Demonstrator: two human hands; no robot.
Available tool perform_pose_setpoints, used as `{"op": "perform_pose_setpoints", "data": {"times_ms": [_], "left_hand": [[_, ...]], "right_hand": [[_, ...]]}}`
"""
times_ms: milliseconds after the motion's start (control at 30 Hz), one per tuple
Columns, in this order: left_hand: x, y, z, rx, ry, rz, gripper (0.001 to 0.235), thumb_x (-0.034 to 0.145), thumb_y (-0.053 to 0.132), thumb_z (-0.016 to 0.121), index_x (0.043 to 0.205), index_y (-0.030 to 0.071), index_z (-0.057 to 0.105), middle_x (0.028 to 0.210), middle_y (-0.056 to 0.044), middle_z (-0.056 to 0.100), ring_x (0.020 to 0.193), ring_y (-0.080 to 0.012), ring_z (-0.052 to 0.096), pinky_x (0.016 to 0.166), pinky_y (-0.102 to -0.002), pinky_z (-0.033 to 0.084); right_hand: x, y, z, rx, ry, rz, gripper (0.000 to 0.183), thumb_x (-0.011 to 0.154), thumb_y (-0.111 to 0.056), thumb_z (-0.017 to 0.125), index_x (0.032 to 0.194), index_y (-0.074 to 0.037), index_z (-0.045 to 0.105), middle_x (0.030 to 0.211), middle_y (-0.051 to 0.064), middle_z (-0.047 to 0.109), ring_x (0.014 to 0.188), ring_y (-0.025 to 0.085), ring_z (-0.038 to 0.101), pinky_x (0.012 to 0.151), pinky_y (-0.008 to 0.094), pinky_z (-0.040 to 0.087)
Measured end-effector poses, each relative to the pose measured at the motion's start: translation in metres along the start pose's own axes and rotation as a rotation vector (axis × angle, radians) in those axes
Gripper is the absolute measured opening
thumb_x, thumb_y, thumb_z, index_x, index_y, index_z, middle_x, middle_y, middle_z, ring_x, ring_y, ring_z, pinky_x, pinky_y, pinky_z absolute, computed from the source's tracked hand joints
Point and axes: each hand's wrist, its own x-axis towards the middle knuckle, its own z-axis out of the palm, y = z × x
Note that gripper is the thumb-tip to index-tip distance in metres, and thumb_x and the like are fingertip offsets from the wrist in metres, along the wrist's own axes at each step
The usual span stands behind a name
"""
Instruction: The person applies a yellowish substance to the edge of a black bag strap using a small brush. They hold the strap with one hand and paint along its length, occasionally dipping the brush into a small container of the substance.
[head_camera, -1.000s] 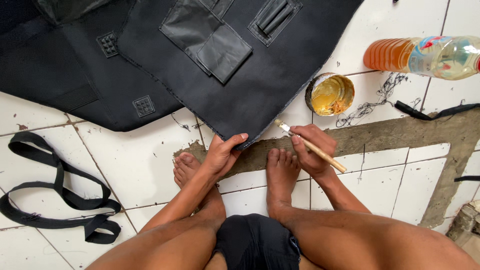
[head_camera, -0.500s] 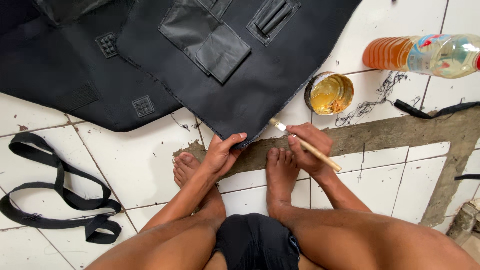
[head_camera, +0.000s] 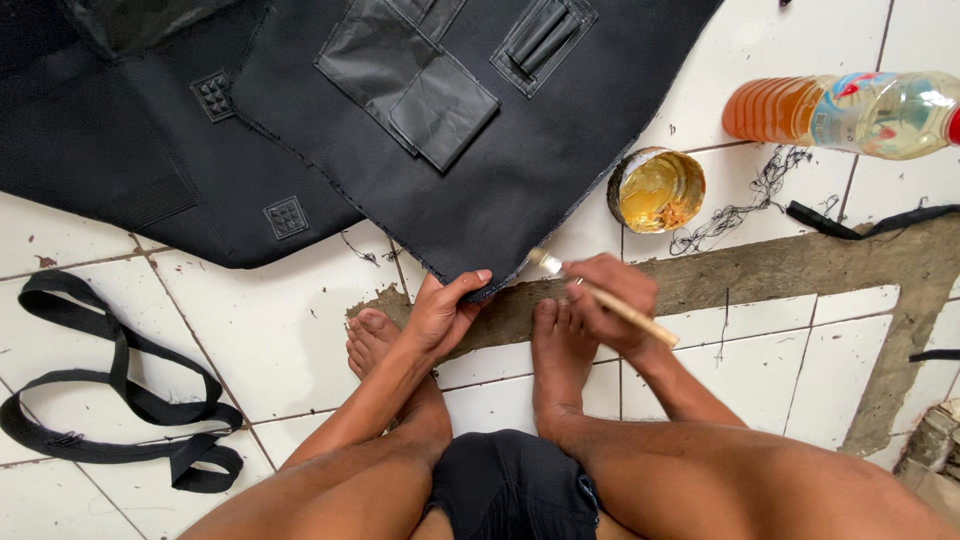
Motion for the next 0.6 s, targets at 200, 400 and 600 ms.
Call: {"op": "perform_pose_setpoints", "data": {"times_ms": [200,400,600], "left_hand": [[-0.002,0.006,-0.002,0.002,-0.001,-0.009,0.054,0.084,-0.011,0.074,0.134,0.007,0.066,0.115,-0.014,0.077,0.095,-0.028,0.076,0.091,-0.048,0.064],[-0.013,0.021,0.01,0.03,-0.003,0.004,0.053,0.083,-0.011,0.074,0.133,0.004,0.067,0.116,-0.015,0.075,0.1,-0.0271,0.074,0.091,-0.047,0.063],[-0.037,0.088,0.015,0.13,-0.021,0.017,0.055,0.082,-0.004,0.075,0.133,0.013,0.067,0.114,-0.009,0.073,0.096,-0.0229,0.07,0.096,-0.051,0.061]], "right_hand": [[0.035,0.001,-0.034,-0.254,0.118,0.023,0.011,0.097,-0.003,0.074,0.103,0.003,0.08,0.09,0.02,0.078,0.079,0.032,0.076,0.072,0.041,0.06],[0.009,0.032,-0.034,-0.243,0.061,0.015,0.012,0.097,0.002,0.07,0.102,0.004,0.08,0.087,0.025,0.077,0.072,0.034,0.073,0.068,0.042,0.061],[0.042,0.006,-0.072,-0.359,0.229,0.118,0.015,0.11,0.0,0.063,0.115,0.01,0.072,0.094,0.025,0.072,0.079,0.031,0.068,0.073,0.041,0.058]]}}
